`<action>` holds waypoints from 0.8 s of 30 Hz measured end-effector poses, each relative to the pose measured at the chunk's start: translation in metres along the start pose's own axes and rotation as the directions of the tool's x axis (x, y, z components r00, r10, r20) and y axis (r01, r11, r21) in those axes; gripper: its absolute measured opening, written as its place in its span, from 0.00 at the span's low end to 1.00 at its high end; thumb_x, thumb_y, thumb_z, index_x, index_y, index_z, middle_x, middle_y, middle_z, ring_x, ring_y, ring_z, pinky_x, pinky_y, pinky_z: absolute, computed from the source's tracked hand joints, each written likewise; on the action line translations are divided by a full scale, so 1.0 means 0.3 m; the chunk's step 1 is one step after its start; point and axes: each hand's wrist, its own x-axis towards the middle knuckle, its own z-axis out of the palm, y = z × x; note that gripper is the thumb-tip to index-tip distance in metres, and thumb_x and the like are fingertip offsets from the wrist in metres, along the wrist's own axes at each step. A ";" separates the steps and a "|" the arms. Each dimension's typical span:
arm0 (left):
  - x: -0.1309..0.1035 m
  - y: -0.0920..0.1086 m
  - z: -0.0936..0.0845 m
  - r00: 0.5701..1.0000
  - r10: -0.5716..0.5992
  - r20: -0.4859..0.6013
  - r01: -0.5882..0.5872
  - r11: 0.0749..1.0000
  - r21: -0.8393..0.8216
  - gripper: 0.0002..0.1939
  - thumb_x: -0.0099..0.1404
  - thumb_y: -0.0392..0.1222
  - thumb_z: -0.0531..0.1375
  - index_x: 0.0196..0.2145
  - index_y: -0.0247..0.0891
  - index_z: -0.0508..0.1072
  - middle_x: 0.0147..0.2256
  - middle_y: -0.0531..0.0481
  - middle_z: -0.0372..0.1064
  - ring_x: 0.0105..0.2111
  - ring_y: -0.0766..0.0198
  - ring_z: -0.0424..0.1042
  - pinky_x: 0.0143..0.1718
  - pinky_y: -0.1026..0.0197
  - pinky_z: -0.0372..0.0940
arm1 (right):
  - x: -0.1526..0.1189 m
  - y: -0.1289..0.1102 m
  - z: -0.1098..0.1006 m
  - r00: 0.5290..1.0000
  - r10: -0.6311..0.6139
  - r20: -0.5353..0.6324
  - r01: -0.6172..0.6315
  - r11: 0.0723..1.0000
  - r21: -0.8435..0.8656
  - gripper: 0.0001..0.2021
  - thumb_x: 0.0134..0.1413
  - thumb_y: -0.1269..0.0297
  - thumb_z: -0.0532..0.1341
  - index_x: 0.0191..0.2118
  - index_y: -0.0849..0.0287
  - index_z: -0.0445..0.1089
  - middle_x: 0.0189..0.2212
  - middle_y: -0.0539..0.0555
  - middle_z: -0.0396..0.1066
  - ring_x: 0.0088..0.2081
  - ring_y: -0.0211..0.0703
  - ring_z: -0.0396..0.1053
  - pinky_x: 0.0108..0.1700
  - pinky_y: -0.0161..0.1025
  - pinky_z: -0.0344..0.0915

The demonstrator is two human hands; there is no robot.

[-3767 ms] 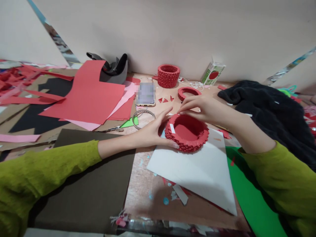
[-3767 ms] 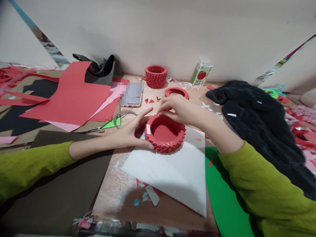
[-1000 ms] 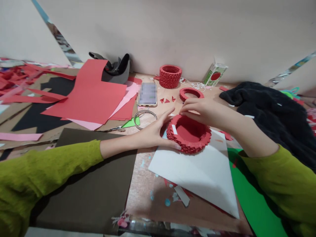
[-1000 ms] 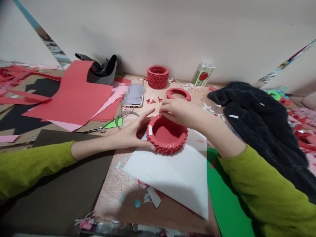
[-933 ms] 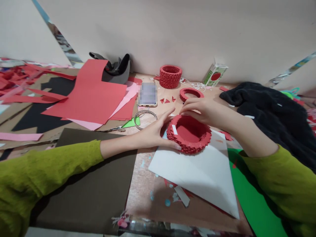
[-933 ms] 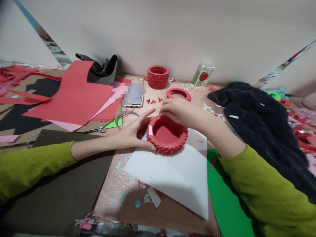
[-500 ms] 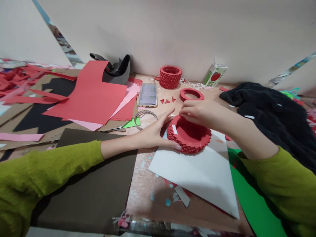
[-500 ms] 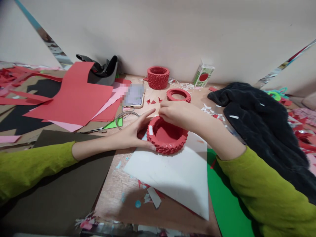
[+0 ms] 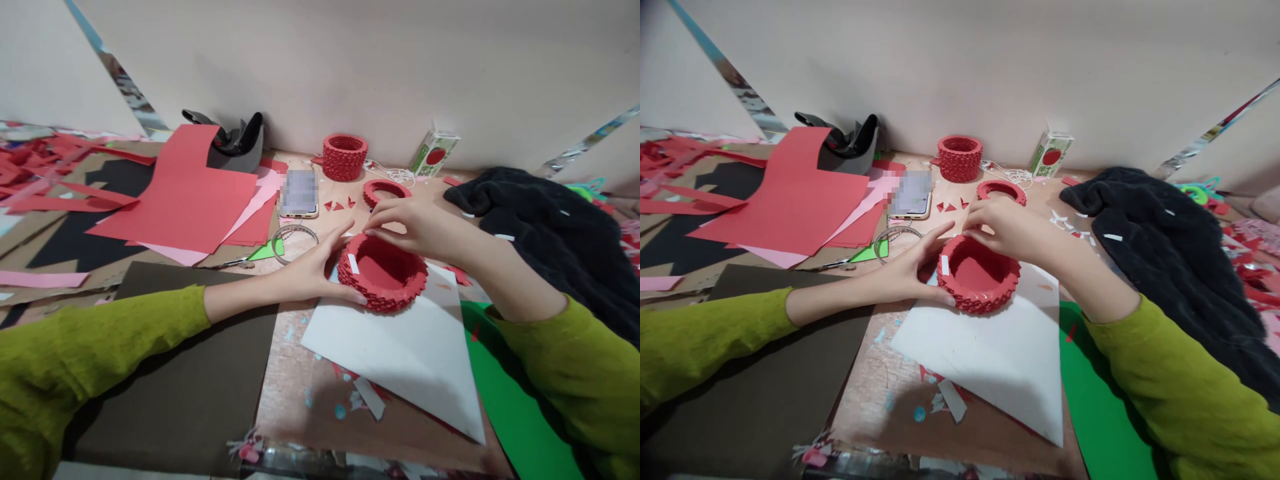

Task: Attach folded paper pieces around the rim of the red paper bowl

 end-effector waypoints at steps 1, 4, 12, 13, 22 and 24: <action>0.000 -0.003 0.000 1.000 0.000 -0.004 0.000 1.000 -0.002 0.63 0.49 0.42 0.73 0.69 0.51 0.35 0.70 0.39 0.40 0.68 0.45 0.47 0.66 0.40 0.49 | 0.000 0.000 0.004 1.000 -0.011 0.003 0.011 0.999 -0.048 0.13 0.62 0.69 0.53 0.36 0.59 0.75 0.39 0.58 0.75 0.36 0.45 0.70 0.36 0.41 0.64; -0.001 -0.010 -0.001 1.000 0.001 -0.007 -0.001 1.000 -0.012 0.63 0.49 0.41 0.73 0.69 0.52 0.36 0.69 0.40 0.41 0.68 0.44 0.46 0.66 0.39 0.47 | 0.004 -0.010 0.006 0.997 -0.054 0.050 0.065 0.964 -0.259 0.15 0.62 0.74 0.51 0.32 0.60 0.75 0.38 0.58 0.75 0.34 0.44 0.69 0.33 0.40 0.62; 0.000 0.011 0.003 1.000 0.026 0.016 -0.026 0.999 -0.034 0.62 0.51 0.39 0.72 0.69 0.53 0.35 0.67 0.40 0.49 0.66 0.45 0.51 0.63 0.41 0.54 | 0.015 -0.065 -0.007 0.984 -0.073 0.160 0.148 0.838 -0.525 0.15 0.53 0.84 0.52 0.28 0.62 0.73 0.33 0.61 0.74 0.34 0.48 0.68 0.29 0.41 0.53; 0.000 0.011 0.004 1.000 0.021 0.016 -0.020 0.999 -0.033 0.62 0.51 0.40 0.72 0.69 0.53 0.34 0.67 0.40 0.49 0.66 0.46 0.52 0.63 0.41 0.54 | 0.016 -0.067 -0.006 0.988 -0.058 0.143 0.123 0.853 -0.507 0.15 0.53 0.83 0.53 0.27 0.61 0.72 0.33 0.61 0.74 0.33 0.47 0.67 0.28 0.41 0.51; 0.002 0.012 0.002 1.000 0.003 0.011 -0.003 1.000 0.002 0.60 0.50 0.43 0.72 0.69 0.48 0.38 0.67 0.37 0.48 0.65 0.45 0.53 0.64 0.41 0.51 | 0.010 0.002 -0.010 0.984 0.136 -0.115 -0.167 0.929 -0.332 0.09 0.55 0.71 0.56 0.28 0.58 0.71 0.29 0.56 0.72 0.29 0.45 0.66 0.29 0.39 0.52; 0.003 0.014 0.000 1.000 -0.006 0.008 0.005 1.000 0.019 0.60 0.50 0.43 0.72 0.69 0.47 0.38 0.67 0.36 0.49 0.65 0.45 0.53 0.64 0.41 0.51 | -0.008 0.032 -0.030 0.962 0.199 -0.186 -0.249 0.920 -0.301 0.08 0.56 0.69 0.56 0.28 0.57 0.70 0.29 0.57 0.72 0.30 0.48 0.66 0.30 0.40 0.53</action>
